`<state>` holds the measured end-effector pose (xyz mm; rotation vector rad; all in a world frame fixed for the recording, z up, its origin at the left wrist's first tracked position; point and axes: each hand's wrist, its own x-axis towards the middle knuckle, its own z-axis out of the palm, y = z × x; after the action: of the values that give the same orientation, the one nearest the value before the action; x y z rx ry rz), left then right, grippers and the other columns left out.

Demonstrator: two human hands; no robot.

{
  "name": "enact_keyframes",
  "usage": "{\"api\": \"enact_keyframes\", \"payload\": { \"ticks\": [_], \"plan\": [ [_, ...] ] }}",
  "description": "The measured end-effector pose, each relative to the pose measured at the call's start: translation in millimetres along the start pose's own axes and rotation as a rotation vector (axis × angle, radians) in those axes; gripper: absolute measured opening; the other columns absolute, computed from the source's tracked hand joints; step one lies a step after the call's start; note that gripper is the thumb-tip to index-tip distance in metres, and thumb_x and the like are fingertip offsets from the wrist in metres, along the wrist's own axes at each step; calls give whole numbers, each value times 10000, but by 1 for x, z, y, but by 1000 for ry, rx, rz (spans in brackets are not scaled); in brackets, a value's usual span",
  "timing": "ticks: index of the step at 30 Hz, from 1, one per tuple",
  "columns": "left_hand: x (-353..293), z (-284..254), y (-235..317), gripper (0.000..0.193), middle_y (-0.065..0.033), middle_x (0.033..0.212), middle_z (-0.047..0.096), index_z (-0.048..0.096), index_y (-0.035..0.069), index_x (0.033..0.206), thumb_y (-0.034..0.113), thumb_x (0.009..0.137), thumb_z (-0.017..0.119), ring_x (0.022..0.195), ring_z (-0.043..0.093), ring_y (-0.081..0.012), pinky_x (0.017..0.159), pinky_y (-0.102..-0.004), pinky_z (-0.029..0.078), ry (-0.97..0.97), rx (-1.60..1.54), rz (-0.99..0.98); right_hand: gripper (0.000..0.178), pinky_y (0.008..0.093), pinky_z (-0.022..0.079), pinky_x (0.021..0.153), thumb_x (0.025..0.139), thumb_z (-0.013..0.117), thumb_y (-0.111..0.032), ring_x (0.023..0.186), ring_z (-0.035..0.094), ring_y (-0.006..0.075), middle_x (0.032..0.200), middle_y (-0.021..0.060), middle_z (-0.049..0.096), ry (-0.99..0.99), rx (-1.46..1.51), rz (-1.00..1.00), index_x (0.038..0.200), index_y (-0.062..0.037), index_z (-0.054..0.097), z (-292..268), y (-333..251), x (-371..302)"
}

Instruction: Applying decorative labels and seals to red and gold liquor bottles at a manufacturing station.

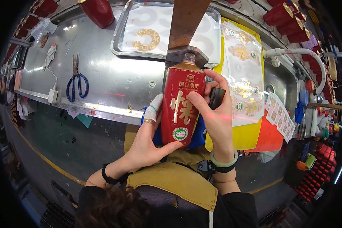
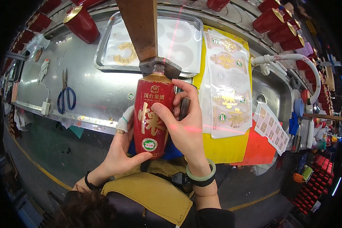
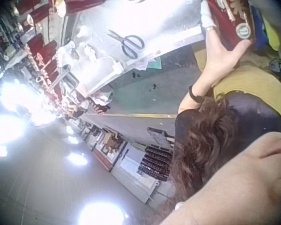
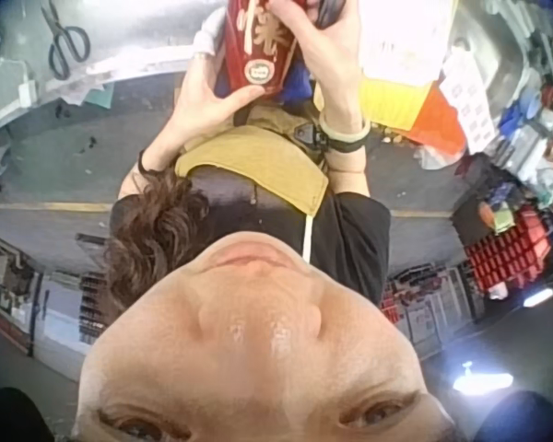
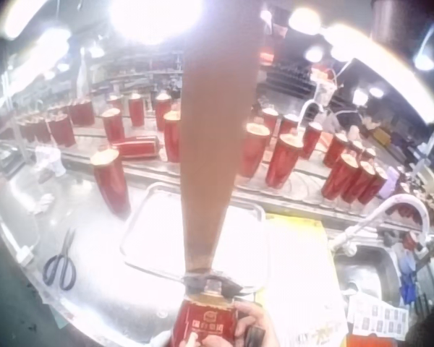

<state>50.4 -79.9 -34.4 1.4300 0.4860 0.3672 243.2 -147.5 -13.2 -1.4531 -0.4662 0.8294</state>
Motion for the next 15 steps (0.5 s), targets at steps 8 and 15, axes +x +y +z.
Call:
{"api": "enact_keyframes", "payload": {
  "ticks": [8,15],
  "plan": [
    [-1,0,1,1164,-239,1708,204,11,-32,1683,93,887,851,1600,273,-338,1294,-455,289,1,20,-2,649,166,402,710,882,868,-64,801,413,26,988,-47,453,-6,-55,-19,1442,-62,540,-1,-1,0],
    [-1,1,2,1167,-235,1711,196,12,-29,1684,93,885,853,1603,264,-336,1299,-457,279,1,6,-11,642,167,400,700,883,866,-70,794,419,24,973,-50,456,-4,-54,-29,1439,-57,545,-2,1,0]
  ]
}}
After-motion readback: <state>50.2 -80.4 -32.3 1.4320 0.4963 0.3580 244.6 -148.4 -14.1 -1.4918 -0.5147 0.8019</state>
